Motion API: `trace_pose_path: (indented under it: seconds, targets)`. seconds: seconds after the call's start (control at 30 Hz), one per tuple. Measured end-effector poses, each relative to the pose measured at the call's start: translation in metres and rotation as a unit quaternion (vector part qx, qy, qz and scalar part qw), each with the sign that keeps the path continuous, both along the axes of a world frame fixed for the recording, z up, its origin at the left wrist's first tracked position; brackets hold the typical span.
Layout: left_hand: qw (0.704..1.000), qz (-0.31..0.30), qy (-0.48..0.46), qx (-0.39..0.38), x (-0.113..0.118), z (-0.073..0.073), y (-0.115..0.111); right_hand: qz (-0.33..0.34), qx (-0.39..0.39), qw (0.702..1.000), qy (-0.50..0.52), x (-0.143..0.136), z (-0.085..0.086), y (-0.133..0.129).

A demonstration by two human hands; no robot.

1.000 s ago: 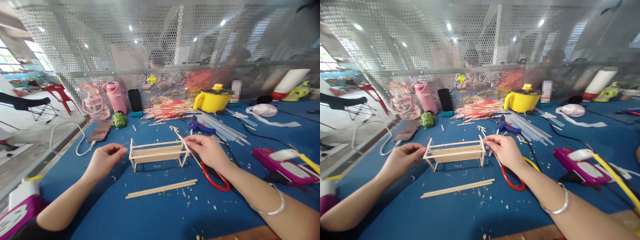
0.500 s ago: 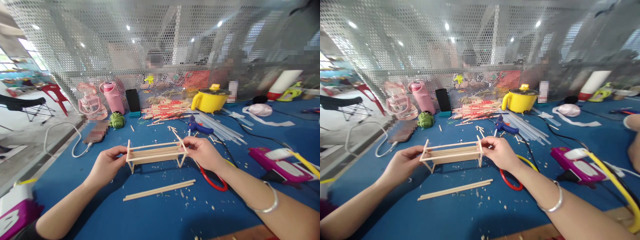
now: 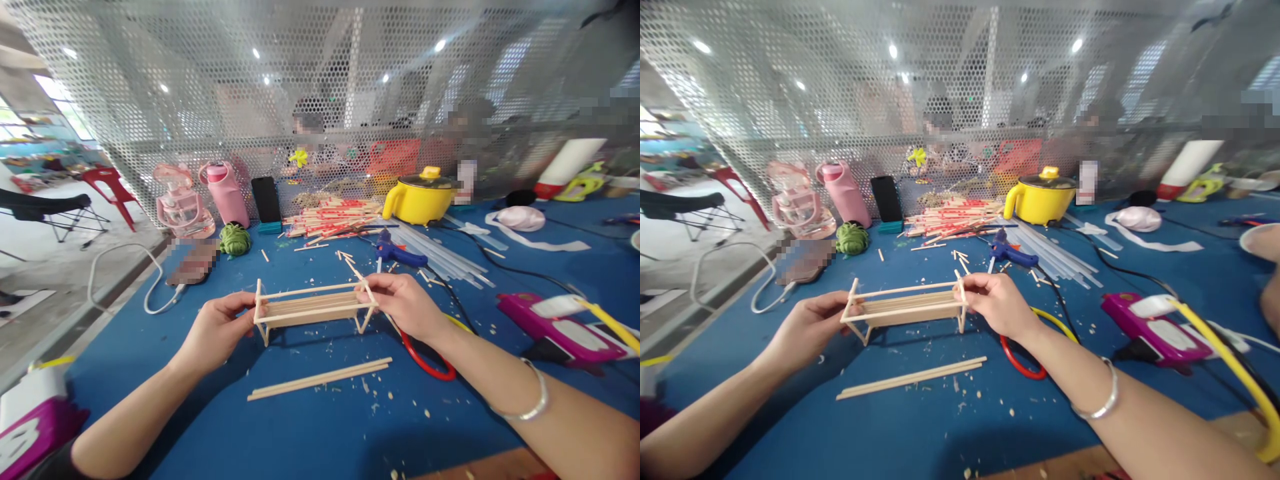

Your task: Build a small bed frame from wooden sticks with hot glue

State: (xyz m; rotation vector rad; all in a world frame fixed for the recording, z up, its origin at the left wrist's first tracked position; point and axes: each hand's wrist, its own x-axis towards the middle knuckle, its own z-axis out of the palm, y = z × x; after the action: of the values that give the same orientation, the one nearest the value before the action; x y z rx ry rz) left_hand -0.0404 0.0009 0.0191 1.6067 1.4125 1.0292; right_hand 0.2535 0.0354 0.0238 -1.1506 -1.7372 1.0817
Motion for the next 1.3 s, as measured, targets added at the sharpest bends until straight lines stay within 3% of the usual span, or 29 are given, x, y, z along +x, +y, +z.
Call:
trace_pose_path:
  seconds: [0.47,0.7,0.93,1.1,1.3]
  targets:
    - [0.999,0.006,0.017,0.028,-0.002,-0.002,0.002,0.003,0.028,0.999,-0.03,0.0,-0.002,0.001]
    - [0.999,0.011,0.021,0.04,-0.005,-0.007,0.003,0.027,-0.025,0.999,0.038,0.011,0.005,0.003]
    - [1.0,0.008,-0.015,0.017,-0.01,-0.012,0.006,-0.12,0.038,0.992,0.015,0.024,0.013,0.009]
    - [0.999,-0.034,0.002,-0.012,-0.01,-0.013,0.006,-0.122,0.087,0.987,-0.062,0.018,0.015,0.004]
    - [0.993,-0.096,0.069,0.005,-0.003,-0.009,0.005,-0.174,0.105,0.978,-0.039,0.017,0.015,0.003]
